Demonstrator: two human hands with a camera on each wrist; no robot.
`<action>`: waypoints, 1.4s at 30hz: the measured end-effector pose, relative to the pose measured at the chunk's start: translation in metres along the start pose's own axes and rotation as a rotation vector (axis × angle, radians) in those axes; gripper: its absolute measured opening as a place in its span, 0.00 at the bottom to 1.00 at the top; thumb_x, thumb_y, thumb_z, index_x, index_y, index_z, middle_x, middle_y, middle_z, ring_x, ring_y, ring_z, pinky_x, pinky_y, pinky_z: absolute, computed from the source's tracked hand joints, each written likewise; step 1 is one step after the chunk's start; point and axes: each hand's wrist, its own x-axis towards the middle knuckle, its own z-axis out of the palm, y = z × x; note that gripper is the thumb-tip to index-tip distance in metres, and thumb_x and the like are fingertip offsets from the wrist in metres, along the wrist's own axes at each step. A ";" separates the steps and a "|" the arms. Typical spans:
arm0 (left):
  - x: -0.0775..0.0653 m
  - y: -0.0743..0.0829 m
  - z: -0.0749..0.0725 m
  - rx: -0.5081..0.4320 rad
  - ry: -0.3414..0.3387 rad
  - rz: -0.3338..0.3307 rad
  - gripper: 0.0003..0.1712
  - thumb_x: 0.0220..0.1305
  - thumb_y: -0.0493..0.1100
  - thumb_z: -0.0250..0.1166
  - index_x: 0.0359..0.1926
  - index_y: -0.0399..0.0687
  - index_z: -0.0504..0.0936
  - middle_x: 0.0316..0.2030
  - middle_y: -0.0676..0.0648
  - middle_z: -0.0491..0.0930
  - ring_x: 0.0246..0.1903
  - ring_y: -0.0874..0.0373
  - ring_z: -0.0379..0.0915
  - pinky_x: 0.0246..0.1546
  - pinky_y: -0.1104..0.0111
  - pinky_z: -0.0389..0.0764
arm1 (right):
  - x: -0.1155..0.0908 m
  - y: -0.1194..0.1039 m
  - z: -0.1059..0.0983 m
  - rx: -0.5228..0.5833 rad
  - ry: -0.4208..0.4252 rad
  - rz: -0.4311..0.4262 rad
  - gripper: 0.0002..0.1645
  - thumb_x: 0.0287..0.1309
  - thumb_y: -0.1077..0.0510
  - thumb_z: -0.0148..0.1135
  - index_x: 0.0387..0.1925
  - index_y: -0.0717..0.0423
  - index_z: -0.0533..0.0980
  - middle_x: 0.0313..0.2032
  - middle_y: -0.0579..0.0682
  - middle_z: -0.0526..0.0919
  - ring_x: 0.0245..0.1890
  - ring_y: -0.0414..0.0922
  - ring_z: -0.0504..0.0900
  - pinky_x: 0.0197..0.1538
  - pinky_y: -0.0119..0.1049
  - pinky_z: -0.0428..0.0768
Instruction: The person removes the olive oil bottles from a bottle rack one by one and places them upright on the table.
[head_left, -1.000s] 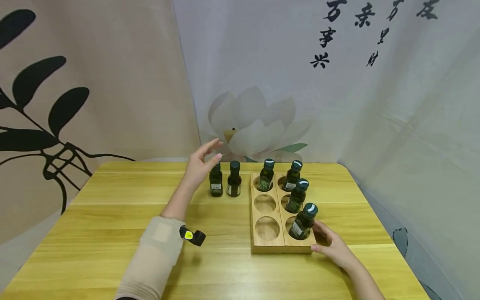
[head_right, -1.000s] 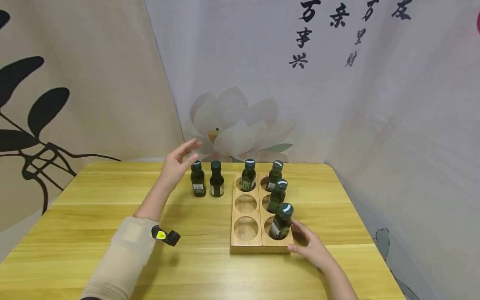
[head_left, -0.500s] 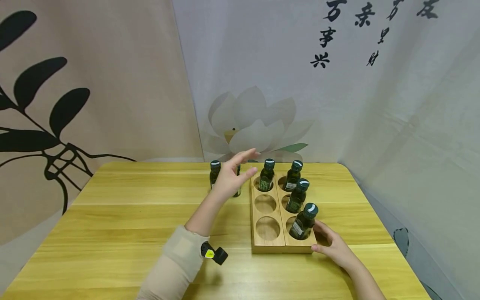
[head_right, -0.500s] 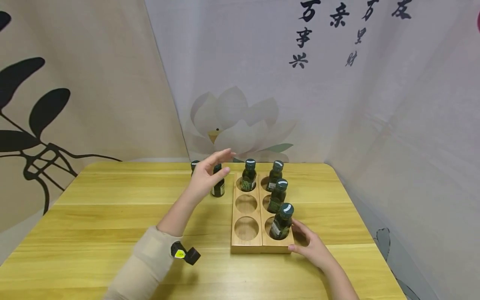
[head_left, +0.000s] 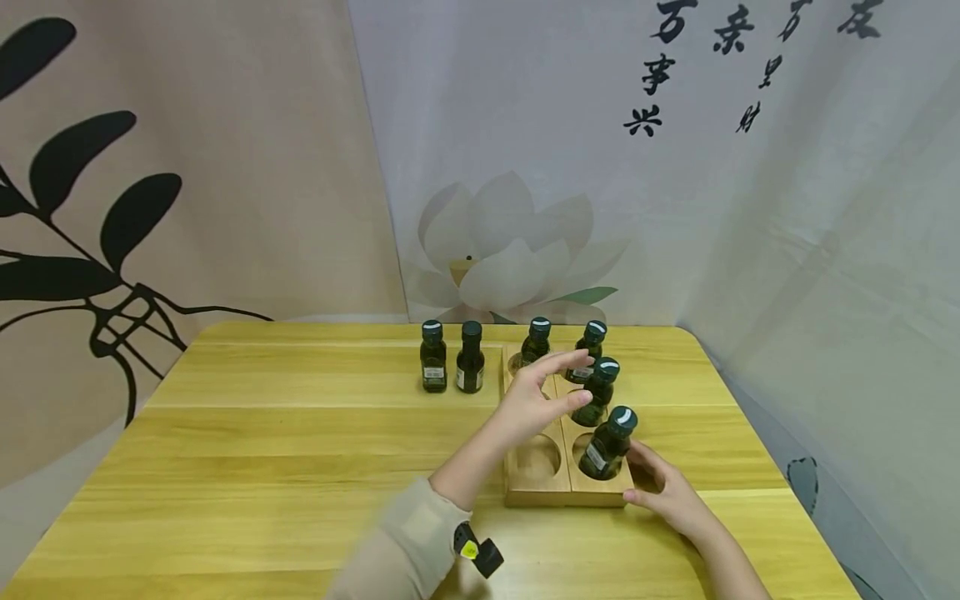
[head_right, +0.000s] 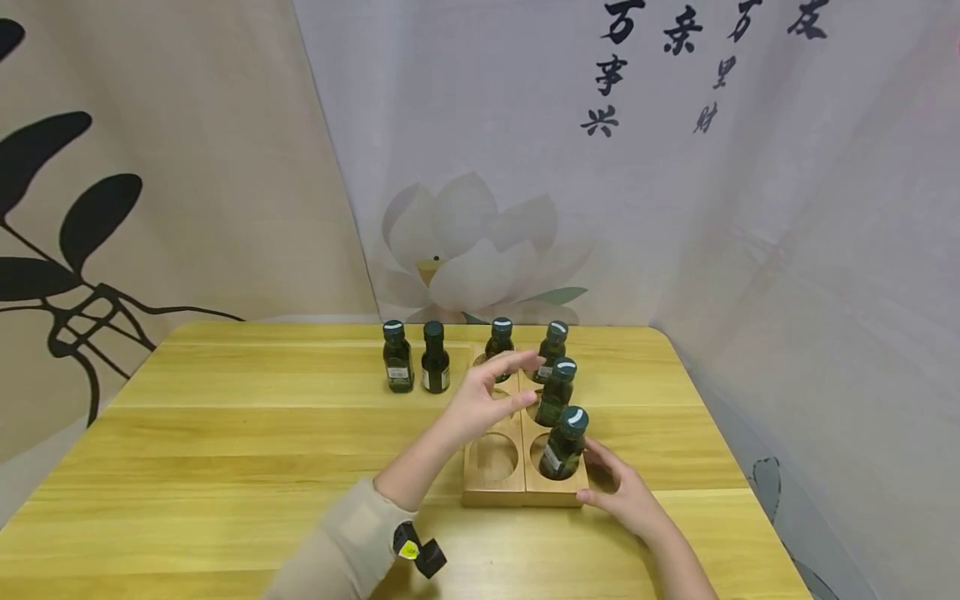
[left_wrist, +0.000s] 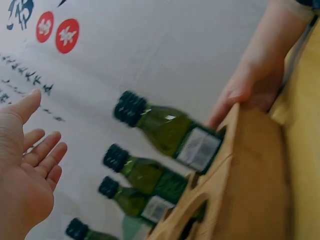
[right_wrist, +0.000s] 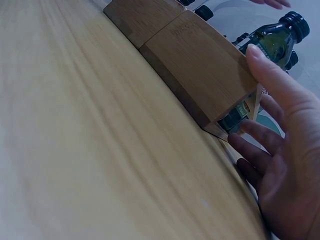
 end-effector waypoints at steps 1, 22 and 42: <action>-0.001 -0.001 0.004 0.005 -0.004 -0.007 0.30 0.63 0.43 0.67 0.65 0.48 0.71 0.56 0.56 0.75 0.57 0.63 0.67 0.62 0.55 0.61 | 0.000 0.000 0.000 -0.001 0.001 0.004 0.44 0.51 0.69 0.68 0.67 0.72 0.58 0.55 0.68 0.73 0.55 0.32 0.70 0.56 0.21 0.63; -0.014 -0.029 0.064 -0.072 -0.025 -0.147 0.27 0.62 0.45 0.68 0.62 0.50 0.76 0.56 0.57 0.75 0.57 0.64 0.66 0.60 0.53 0.65 | 0.000 0.002 -0.001 0.010 -0.016 0.050 0.42 0.55 0.66 0.67 0.68 0.67 0.59 0.58 0.67 0.71 0.58 0.33 0.68 0.56 0.22 0.64; -0.006 -0.017 0.066 -0.067 0.100 -0.042 0.20 0.60 0.37 0.67 0.54 0.41 0.80 0.51 0.47 0.79 0.49 0.64 0.74 0.50 0.66 0.75 | 0.000 0.005 -0.002 0.039 -0.028 -0.009 0.43 0.54 0.69 0.66 0.68 0.70 0.57 0.58 0.69 0.70 0.56 0.30 0.69 0.56 0.23 0.65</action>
